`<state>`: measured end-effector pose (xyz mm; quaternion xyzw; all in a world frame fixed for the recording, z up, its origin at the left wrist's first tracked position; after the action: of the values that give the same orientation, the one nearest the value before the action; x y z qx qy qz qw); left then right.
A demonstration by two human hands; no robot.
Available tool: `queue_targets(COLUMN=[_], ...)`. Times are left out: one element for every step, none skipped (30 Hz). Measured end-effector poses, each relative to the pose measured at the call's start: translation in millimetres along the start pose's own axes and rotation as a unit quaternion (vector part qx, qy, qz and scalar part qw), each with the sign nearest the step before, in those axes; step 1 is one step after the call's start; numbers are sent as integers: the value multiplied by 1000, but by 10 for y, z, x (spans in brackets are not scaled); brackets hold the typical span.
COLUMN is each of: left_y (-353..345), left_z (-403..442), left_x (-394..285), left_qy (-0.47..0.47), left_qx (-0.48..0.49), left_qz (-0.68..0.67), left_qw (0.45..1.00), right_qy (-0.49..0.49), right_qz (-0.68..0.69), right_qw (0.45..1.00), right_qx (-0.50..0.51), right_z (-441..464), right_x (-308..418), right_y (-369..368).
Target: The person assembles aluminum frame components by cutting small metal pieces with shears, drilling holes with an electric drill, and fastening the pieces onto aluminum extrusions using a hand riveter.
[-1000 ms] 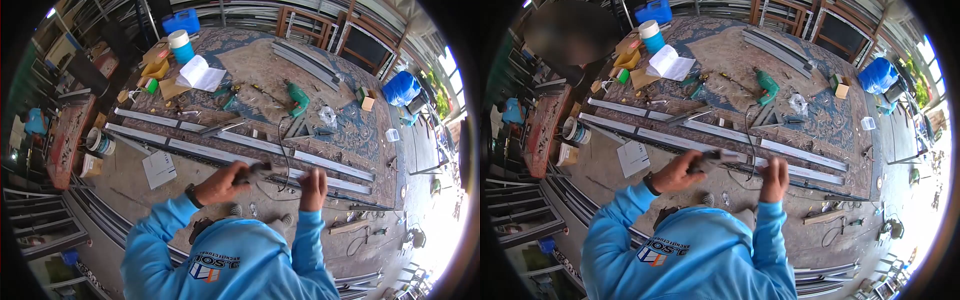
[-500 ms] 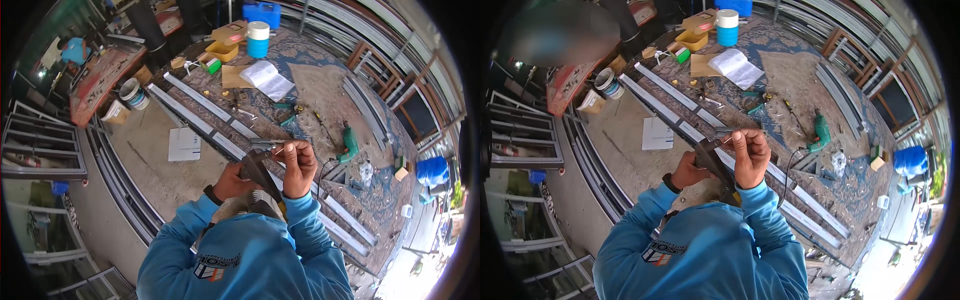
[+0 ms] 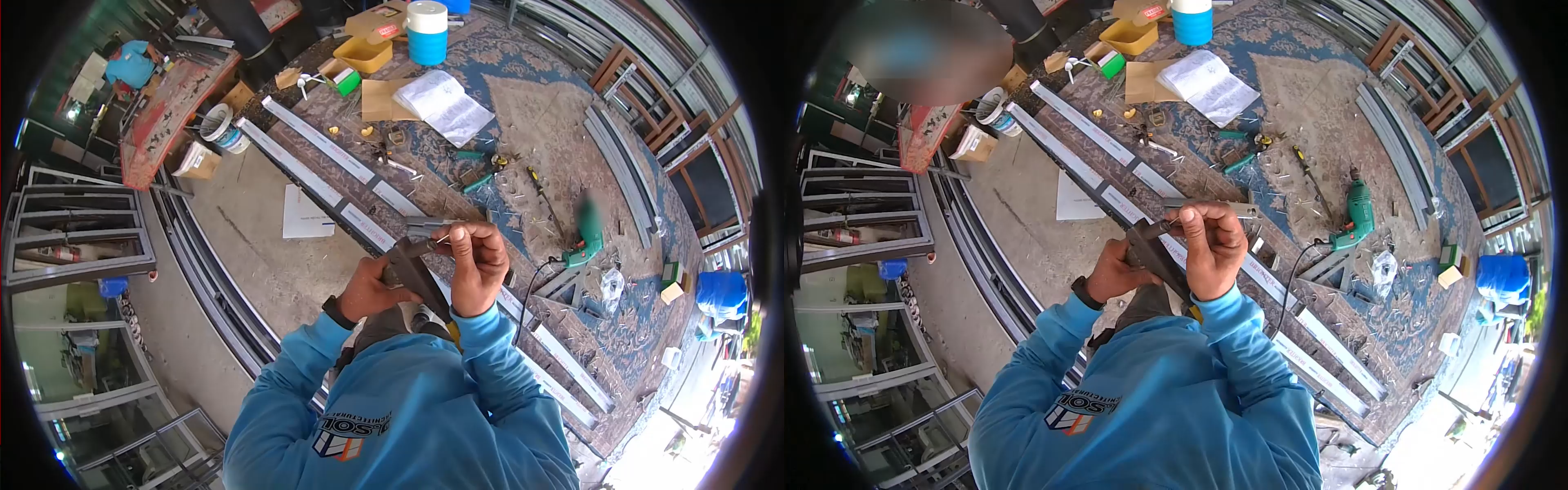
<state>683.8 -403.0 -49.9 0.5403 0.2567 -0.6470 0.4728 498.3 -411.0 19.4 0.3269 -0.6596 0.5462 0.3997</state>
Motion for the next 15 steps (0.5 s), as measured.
queue_targets(left_y=[-2,-12,-20,-21,-14,8,20,25,29,18,8,-14,-9,43,95], left_z=[27,33,51,71,81,73,77,71,56,40,24,53,71,64,56], left_x=[15,44,86,120,142,161,136,130,94,94,93,116,136,218,300], left_qy=[-8,-10,-14,-19,-25,-30,-34,28,89,121,152,150,148,145,143], left_qx=[-5,-7,-13,-20,-12,-3,7,-6,-19,-39,-61,-87,-113,-114,-115], left_qz=[1,-9,-19,-28,-14,-1,11,-83,-177,-207,-236,-204,-171,-139,-107], left_qw=[1000,1000,1000,999,1000,1000,999,996,980,970,958,964,968,973,977], right_qy=[7,-1,-8,-15,-2,-25,-49,-57,-65,-74,-71,-65,-59,-4,53], right_qz=[2,6,9,12,-13,0,13,-28,-70,-110,-194,-276,-356,-478,-589], right_qw=[1000,1000,1000,1000,1000,999,998,997,993,987,972,950,920,865,792], right_qx=[-1,-5,-5,-4,16,22,26,47,68,90,111,133,154,154,152], right_z=[16,21,43,69,74,67,54,76,118,143,222,416,625,856,1078], right_x=[-15,-33,-43,-53,-143,-195,-243,-296,-377,-474,-566,-656,-772,-939,-1105], right_y=[3,14,23,30,59,59,67,112,203,312,435,600,793,1051,1282])
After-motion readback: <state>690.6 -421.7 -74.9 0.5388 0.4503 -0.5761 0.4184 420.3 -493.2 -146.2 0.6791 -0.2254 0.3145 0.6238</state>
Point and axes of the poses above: each hand's wrist, its own z-axis towards the middle knuckle, its own y-axis out of the back of the hand, x = y × z, the point moved 3 cm from there along z, towards the middle knuckle, and after that the axes turned 14 degrees about -y, right-handed, at the moved point
